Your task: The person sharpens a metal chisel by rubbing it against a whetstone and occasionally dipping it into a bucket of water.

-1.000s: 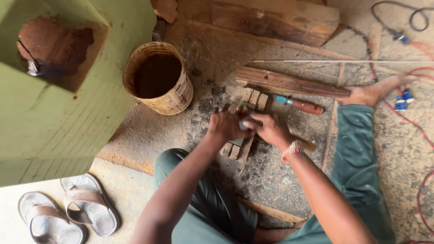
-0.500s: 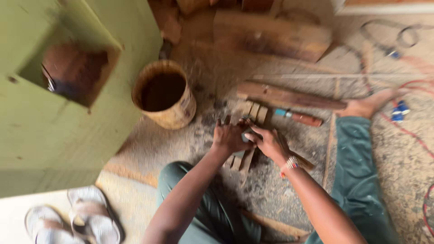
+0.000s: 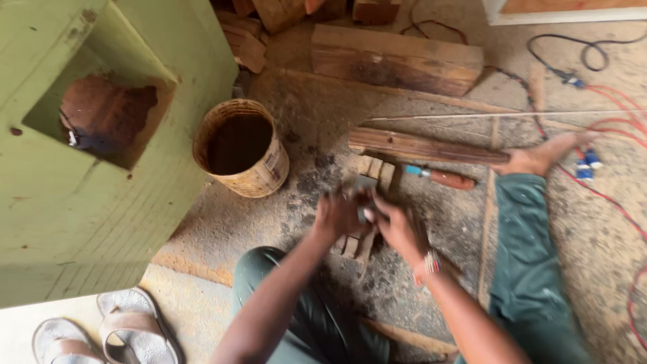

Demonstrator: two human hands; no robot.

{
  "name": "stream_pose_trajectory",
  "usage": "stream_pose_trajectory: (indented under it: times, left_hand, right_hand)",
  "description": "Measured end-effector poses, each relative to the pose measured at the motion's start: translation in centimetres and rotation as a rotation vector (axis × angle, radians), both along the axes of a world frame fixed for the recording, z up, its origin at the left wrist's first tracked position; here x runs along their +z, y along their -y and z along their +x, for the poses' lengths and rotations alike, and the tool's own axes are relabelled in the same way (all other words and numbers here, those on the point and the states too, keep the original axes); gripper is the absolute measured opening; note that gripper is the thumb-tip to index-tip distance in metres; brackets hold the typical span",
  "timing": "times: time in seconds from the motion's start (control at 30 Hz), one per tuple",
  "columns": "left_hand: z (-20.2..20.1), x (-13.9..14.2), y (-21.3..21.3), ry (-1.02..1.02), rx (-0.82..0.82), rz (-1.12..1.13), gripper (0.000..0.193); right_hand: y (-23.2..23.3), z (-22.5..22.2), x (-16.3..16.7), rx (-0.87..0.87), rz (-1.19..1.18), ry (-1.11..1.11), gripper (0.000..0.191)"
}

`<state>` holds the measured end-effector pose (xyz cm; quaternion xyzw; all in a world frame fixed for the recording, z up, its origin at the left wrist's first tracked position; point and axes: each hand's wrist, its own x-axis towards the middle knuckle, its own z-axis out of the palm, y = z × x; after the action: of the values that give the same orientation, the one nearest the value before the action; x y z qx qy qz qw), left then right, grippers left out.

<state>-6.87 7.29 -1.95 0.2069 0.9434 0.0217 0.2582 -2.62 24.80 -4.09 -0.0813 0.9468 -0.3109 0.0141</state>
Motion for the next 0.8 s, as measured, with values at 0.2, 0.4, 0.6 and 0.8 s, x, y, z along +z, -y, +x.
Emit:
stream_pose_trajectory:
  times: [0.2, 0.4, 0.6, 0.8]
  left_hand:
    - [2.6, 0.8, 0.5, -0.145, 0.043, 0.157, 0.098]
    - [9.7, -1.1, 2.3, -0.072, -0.020, 0.074, 0.098]
    - [-2.8, 1.8, -1.1, 0.025, -0.104, -0.096, 0.088]
    - [8.2, 0.9, 2.6, -0.068, -0.029, 0.090, 0.097]
  right_hand:
    - [1.6, 1.3, 0.7, -0.022, 0.046, -0.244, 0.049]
    - [1.7, 8.9, -0.4, -0.025, 0.087, 0.146, 0.057]
    - [0.6, -1.6, -1.2, -0.051, 0.064, -0.033, 0.045]
    - [2.2, 7.5, 0.8, 0.017, -0.011, 0.024, 0.053]
